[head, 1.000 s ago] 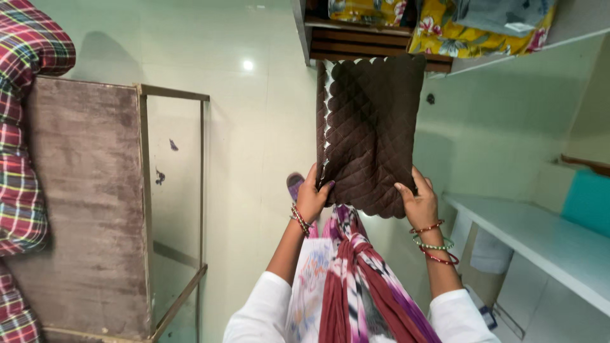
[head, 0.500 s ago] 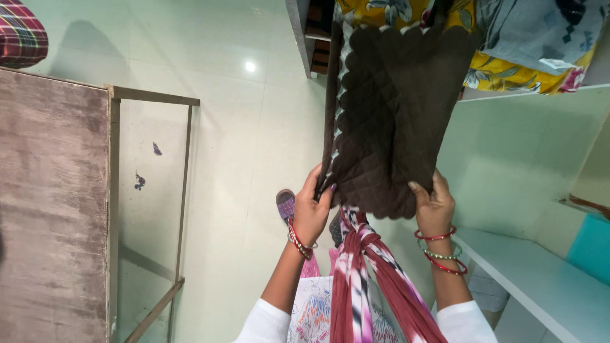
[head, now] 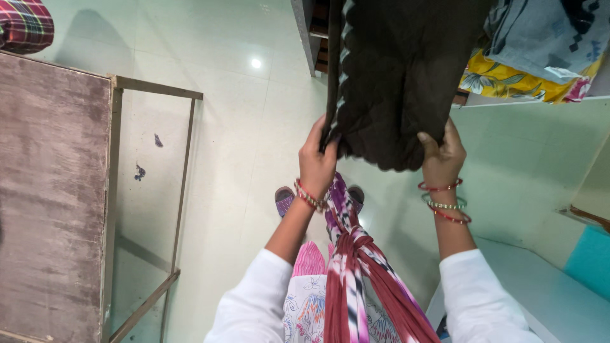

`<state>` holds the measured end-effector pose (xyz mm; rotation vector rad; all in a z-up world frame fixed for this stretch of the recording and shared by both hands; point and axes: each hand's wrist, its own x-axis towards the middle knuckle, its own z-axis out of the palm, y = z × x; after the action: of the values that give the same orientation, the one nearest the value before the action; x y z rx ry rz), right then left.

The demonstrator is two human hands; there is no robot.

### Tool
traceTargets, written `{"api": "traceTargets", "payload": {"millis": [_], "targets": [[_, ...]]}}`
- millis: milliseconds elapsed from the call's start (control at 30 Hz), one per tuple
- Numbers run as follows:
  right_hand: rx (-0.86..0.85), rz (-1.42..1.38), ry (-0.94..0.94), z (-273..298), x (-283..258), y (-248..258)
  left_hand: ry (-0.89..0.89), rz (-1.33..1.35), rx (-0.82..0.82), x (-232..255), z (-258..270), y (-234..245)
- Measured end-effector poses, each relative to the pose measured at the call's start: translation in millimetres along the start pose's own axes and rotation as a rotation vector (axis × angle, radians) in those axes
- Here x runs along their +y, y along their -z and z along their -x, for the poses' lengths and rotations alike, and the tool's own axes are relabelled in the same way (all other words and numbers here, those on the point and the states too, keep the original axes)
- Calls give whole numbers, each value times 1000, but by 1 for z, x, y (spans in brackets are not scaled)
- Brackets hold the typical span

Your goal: The person picks up several pieces of patterned laundry from the floor and folds each one by hand before placing them into a shelving unit.

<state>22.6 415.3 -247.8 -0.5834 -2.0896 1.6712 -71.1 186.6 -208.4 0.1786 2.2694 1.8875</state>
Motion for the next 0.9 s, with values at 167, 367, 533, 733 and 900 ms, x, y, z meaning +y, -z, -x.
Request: {"api": "traceTargets", "payload": {"millis": [167, 367, 533, 733, 900], "targets": [[32, -45, 166, -72, 42, -8, -131, -119, 5, -32, -83, -30], [-37, -267, 287, -171, 98, -9, -29, -180, 131, -55, -180, -52], [-160, -273, -331, -163, 64, -12, 345, 8, 88, -90, -188, -46], [-208, -419, -561, -131, 64, -10, 434, 281, 12, -111, -177, -51], [-132, -405, -230, -155, 79, -15, 358, 406, 88, -103, -196, -54]]}}
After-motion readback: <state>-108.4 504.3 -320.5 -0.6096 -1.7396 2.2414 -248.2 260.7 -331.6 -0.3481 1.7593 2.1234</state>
